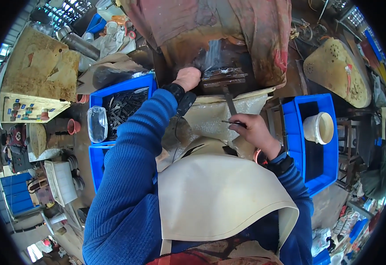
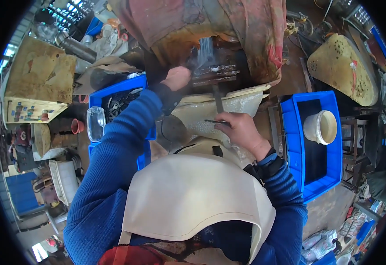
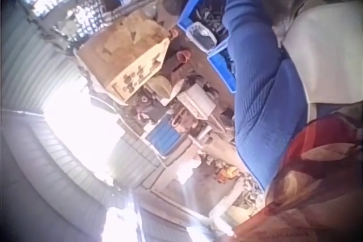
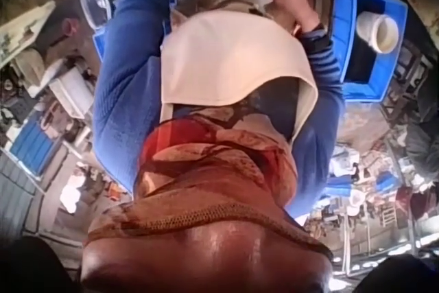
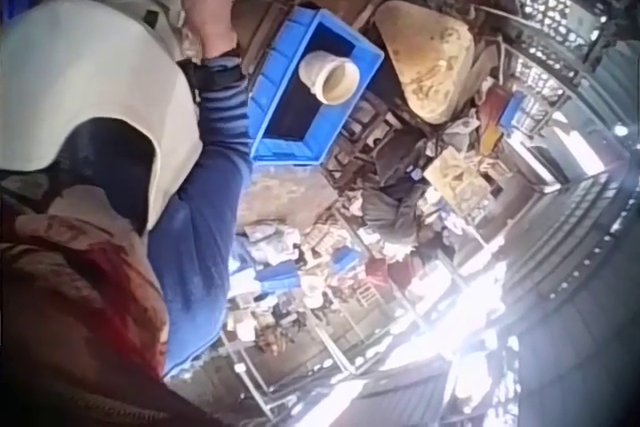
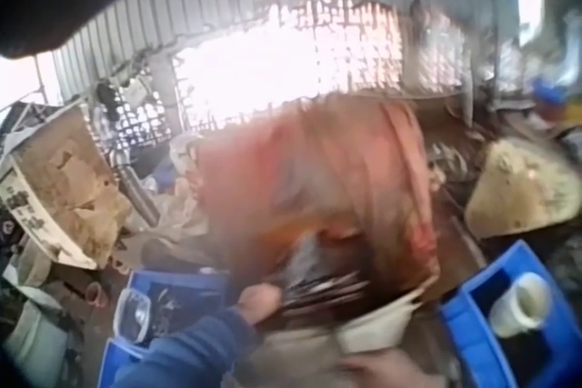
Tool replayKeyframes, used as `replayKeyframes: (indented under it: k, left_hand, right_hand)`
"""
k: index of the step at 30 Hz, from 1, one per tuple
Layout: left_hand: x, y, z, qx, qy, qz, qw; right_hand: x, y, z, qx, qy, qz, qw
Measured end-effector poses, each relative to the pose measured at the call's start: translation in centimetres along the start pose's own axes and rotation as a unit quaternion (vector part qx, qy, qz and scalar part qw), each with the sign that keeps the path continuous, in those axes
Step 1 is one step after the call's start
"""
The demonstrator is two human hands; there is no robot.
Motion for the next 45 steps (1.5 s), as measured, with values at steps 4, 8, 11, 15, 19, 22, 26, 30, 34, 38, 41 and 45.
replayKeyframes:
  k: [4,8,11,15,19,22,26,30,34,38,41,45]
  left_hand:
    - [-1.0,0.7,0.1,-0.063,0.041,-0.024,0.997]
    - [-6.1,2.6,-0.7,-0.136,0.102,-0.091,0.981]
    - [-9.7,3.7,-2.7,-0.146,0.139,-0.148,0.968]
    - [-12.9,5.0,-5.2,-0.107,0.130,-0.228,0.959]
    - [-13.1,5.1,-9.0,-0.011,0.071,-0.271,0.960]
    - [-13.4,5.8,-10.1,0.014,0.039,-0.290,0.956]
    - [-13.7,6.5,-9.8,0.030,0.094,-0.248,0.964]
    - [-12.2,6.0,-6.3,-0.150,0.533,-0.096,0.827]
    - [-11.3,5.0,-2.7,-0.259,0.587,-0.069,0.764]
    - [-7.8,3.7,-0.6,-0.295,0.634,-0.090,0.710]
    - [-5.1,1.8,0.4,-0.203,0.575,-0.143,0.779]
    - [-2.6,-0.1,0.3,-0.127,0.506,-0.182,0.834]
  right_hand:
    - [0.6,-1.4,-2.0,0.177,-0.218,0.112,0.953]
    - [-0.8,-3.2,-5.1,0.429,-0.237,0.002,0.871]
    - [-0.4,-5.0,-8.0,0.431,-0.472,-0.036,0.768]
    - [3.5,-9.2,-5.8,0.450,-0.575,-0.114,0.673]
    - [7.5,-10.9,-7.2,0.366,-0.686,-0.112,0.619]
    - [7.8,-10.8,-7.2,0.398,-0.664,-0.191,0.603]
    - [6.4,-10.4,-7.6,0.420,-0.646,-0.174,0.614]
    - [3.7,-9.8,-10.3,0.404,-0.626,-0.125,0.655]
    - [2.4,-10.1,-12.0,0.399,-0.603,-0.115,0.682]
    - [0.6,-10.1,-14.6,0.374,-0.366,-0.150,0.838]
    - [-1.5,-10.2,-15.7,0.173,-0.035,-0.206,0.963]
    - [-1.3,-9.4,-15.5,0.076,0.176,-0.211,0.959]
Point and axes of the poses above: each hand's wrist, its own y-axis away from the middle knuckle, its own x-axis out of the palm, z = x × y, the point moved 5 cm from there along -y, towards the middle knuckle, and after that the axes turned 13 degrees about -z, right-handed, at the moved point
